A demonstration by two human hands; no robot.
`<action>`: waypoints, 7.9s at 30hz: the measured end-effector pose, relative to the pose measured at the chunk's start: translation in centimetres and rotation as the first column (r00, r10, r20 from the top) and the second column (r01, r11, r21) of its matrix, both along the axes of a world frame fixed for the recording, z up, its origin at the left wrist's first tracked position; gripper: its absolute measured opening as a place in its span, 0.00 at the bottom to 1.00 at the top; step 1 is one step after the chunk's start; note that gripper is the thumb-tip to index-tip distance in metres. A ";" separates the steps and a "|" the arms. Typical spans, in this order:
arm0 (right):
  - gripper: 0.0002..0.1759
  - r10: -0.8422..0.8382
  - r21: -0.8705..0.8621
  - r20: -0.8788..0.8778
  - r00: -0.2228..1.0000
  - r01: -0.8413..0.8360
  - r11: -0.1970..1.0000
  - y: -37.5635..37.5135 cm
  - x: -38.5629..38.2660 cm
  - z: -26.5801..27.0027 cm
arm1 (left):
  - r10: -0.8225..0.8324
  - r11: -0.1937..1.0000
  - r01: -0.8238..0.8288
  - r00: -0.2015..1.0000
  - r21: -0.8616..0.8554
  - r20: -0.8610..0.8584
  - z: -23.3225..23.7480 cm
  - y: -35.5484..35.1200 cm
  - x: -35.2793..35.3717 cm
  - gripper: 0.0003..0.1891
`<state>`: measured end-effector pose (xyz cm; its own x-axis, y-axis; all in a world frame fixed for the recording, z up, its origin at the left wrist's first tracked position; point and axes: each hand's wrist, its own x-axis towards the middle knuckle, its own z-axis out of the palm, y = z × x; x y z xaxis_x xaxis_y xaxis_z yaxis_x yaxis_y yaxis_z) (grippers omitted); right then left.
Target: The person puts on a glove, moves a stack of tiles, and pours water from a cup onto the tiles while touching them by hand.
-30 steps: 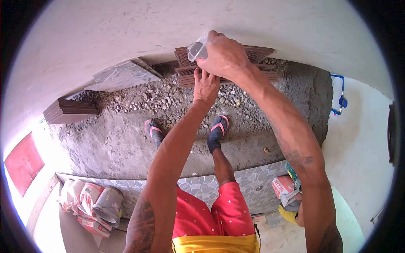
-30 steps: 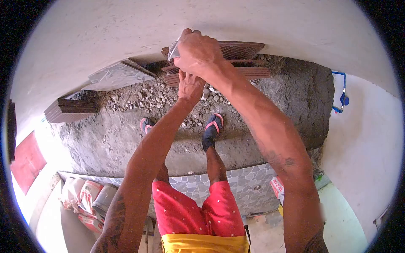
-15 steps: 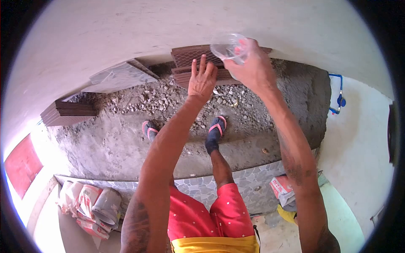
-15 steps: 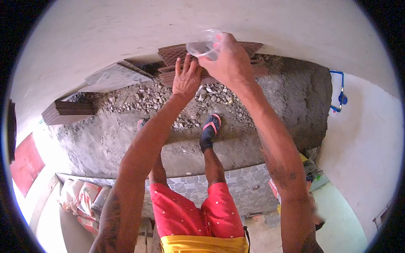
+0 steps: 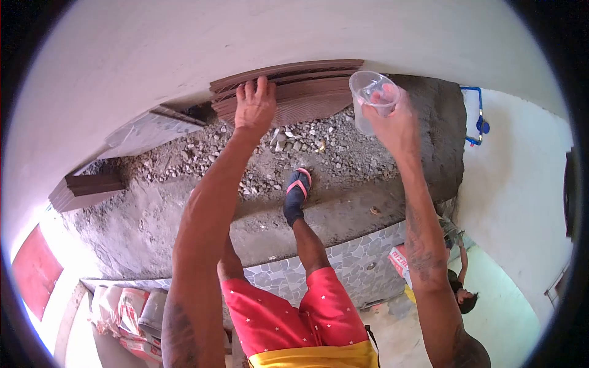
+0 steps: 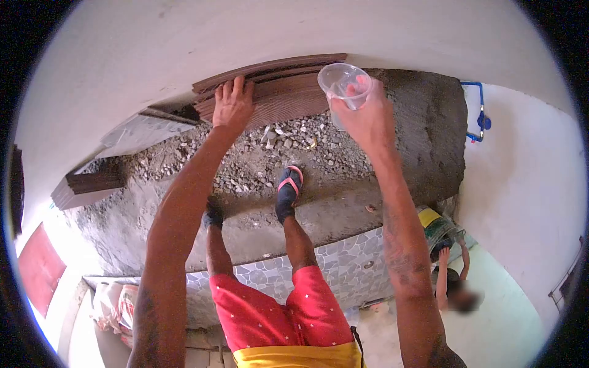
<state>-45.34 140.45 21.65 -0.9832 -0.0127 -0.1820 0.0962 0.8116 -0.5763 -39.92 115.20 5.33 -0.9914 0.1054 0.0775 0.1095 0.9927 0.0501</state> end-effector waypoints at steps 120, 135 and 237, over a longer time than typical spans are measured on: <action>0.33 0.145 0.511 0.276 0.950 -0.273 0.815 6.8 -9.5 -3.9 | 0.079 0.997 -0.076 0.988 -0.024 0.135 1.4 2.6 3.7 0.24; 0.31 0.301 0.503 0.366 0.881 -0.459 0.732 -3.2 -8.2 -1.7 | 0.113 0.994 -0.112 0.987 -0.018 0.111 1.1 2.8 3.8 0.24; 0.24 0.232 -0.549 0.290 0.928 -0.037 0.835 6.8 -6.1 -15.0 | 0.086 0.986 -0.056 0.977 -0.160 0.193 -0.8 0.7 0.4 0.39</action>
